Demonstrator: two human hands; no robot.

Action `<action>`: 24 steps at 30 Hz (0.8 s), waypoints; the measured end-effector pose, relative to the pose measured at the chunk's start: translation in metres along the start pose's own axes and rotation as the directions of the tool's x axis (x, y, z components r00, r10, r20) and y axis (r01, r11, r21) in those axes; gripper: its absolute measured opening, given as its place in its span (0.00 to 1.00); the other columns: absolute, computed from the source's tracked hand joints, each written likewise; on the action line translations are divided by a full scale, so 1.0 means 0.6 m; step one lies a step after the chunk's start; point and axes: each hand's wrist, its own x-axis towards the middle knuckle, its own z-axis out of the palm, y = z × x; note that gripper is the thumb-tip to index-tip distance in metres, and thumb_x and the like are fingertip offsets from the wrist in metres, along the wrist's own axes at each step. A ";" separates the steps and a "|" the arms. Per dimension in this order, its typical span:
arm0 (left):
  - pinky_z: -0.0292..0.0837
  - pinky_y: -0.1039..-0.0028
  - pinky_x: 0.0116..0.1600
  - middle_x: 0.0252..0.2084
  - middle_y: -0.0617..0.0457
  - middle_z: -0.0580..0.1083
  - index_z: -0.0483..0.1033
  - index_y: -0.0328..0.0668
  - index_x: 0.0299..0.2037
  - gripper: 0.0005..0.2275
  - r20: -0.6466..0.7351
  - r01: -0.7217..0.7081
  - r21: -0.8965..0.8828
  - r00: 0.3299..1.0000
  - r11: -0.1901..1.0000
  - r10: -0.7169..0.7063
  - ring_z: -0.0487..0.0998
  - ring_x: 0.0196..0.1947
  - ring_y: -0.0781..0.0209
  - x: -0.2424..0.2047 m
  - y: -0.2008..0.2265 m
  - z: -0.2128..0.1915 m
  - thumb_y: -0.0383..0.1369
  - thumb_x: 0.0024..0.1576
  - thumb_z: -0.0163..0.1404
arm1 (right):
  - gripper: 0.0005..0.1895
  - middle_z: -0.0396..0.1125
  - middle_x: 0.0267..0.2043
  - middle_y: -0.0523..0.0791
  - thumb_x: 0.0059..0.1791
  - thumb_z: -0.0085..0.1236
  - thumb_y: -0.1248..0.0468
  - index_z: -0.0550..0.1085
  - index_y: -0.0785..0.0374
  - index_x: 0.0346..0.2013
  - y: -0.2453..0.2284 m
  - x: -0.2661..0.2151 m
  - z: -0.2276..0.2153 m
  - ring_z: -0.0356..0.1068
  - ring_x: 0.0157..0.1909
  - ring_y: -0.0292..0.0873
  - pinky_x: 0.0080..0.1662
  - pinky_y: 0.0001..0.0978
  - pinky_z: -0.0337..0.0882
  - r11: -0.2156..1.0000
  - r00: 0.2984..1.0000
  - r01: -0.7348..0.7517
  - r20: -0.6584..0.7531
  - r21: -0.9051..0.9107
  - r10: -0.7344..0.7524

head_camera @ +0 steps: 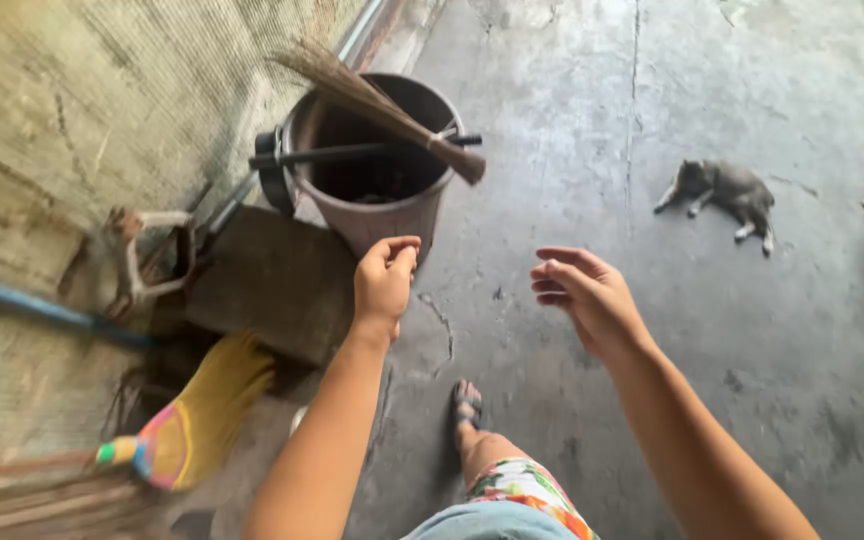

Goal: Sweeping fallen petals into a dustpan and washing plastic bowls with a garden hose.

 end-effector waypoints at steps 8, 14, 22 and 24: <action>0.70 0.79 0.33 0.27 0.55 0.74 0.84 0.46 0.44 0.09 -0.069 0.191 0.010 0.979 0.982 -0.190 0.71 0.26 0.68 0.299 -0.049 0.125 0.31 0.57 0.52 | 0.17 0.76 0.36 0.54 0.48 0.62 0.65 0.79 0.66 0.50 -0.044 0.336 0.098 0.76 0.38 0.48 0.41 0.37 0.77 0.977 0.984 -0.159 0.060 -0.141 0.169; 0.69 0.80 0.32 0.26 0.56 0.73 0.84 0.46 0.45 0.10 -0.122 0.284 -0.033 0.951 0.958 -0.286 0.71 0.25 0.69 0.521 -0.125 0.175 0.31 0.57 0.52 | 0.21 0.74 0.33 0.53 0.44 0.67 0.61 0.80 0.65 0.51 0.041 0.596 0.169 0.73 0.36 0.46 0.41 0.36 0.75 0.941 0.957 -0.151 0.193 -0.303 0.216; 0.75 0.74 0.37 0.36 0.53 0.79 0.84 0.51 0.48 0.11 -0.199 0.389 -0.019 0.901 0.921 -0.385 0.77 0.32 0.65 0.770 -0.316 0.184 0.35 0.56 0.55 | 0.43 0.71 0.61 0.51 0.43 0.64 0.40 0.67 0.55 0.67 0.252 0.937 0.257 0.68 0.65 0.57 0.64 0.53 0.68 0.431 0.898 0.201 0.341 -0.880 0.278; 0.75 0.74 0.37 0.36 0.51 0.77 0.82 0.45 0.50 0.13 -0.216 0.446 -0.041 0.870 0.894 -0.444 0.75 0.32 0.63 0.788 -0.345 0.171 0.34 0.57 0.54 | 0.57 0.50 0.77 0.55 0.43 0.65 0.38 0.52 0.63 0.75 0.269 0.981 0.288 0.45 0.79 0.59 0.73 0.58 0.52 -0.009 0.876 0.400 0.380 -0.916 0.296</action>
